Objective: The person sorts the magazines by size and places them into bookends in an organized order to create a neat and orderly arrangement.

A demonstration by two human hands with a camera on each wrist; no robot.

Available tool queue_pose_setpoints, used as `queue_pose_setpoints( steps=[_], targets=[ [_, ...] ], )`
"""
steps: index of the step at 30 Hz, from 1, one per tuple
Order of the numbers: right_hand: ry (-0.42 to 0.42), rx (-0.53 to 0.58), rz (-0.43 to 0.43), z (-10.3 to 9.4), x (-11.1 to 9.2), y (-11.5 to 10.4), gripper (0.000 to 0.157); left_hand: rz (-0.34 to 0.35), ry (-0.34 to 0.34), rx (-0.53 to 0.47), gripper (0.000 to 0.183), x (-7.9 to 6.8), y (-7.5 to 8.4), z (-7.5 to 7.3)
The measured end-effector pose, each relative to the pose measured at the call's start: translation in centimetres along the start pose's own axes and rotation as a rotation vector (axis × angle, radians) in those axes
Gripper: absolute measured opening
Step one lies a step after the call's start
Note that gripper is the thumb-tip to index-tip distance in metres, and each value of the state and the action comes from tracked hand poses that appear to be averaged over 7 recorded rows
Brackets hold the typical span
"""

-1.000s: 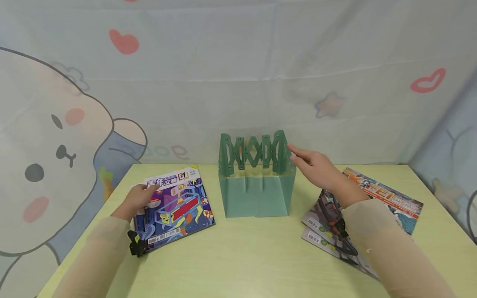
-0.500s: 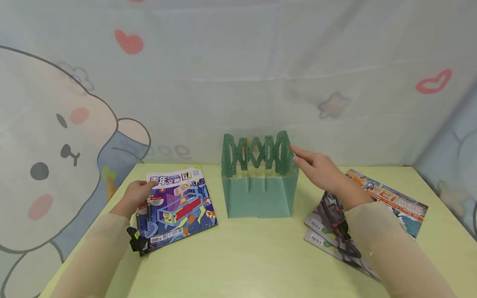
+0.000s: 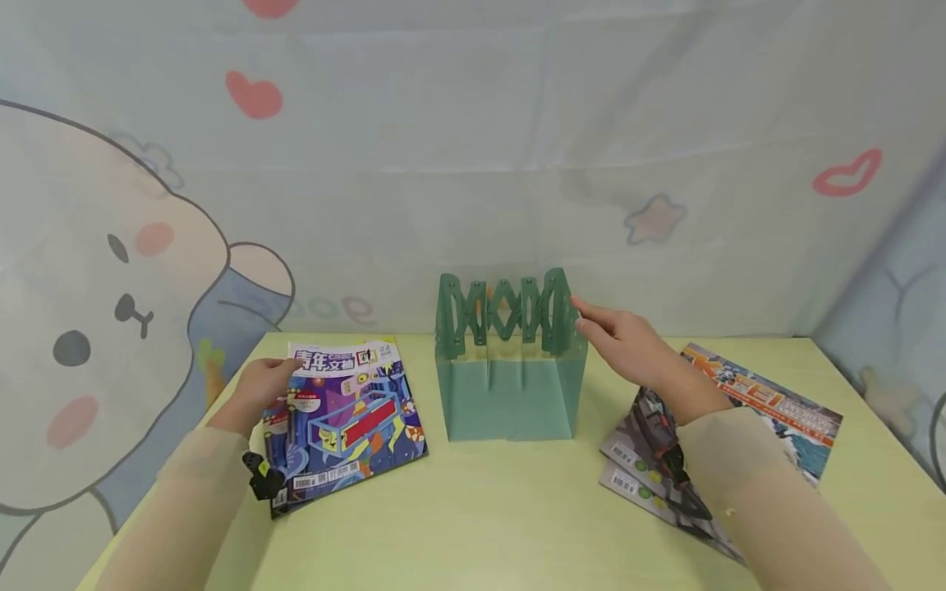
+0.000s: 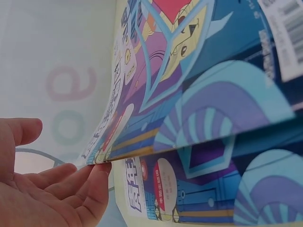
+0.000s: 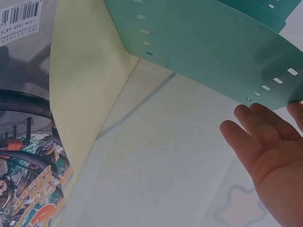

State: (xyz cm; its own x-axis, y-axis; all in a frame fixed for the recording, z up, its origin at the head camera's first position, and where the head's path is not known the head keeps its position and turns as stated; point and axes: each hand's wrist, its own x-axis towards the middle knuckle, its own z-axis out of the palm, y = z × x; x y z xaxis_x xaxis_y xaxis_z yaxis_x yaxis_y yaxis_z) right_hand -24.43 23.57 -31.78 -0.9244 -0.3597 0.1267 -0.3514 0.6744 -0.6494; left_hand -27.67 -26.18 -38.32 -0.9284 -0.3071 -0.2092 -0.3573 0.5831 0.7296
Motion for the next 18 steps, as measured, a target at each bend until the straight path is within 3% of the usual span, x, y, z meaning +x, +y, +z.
queue_pose_setpoints(
  steps=[18],
  targets=[
    [0.012,-0.043,0.015,0.28,0.07,0.04,0.057,0.033,-0.01,-0.004,0.064,0.54,0.64,-0.67]
  ],
)
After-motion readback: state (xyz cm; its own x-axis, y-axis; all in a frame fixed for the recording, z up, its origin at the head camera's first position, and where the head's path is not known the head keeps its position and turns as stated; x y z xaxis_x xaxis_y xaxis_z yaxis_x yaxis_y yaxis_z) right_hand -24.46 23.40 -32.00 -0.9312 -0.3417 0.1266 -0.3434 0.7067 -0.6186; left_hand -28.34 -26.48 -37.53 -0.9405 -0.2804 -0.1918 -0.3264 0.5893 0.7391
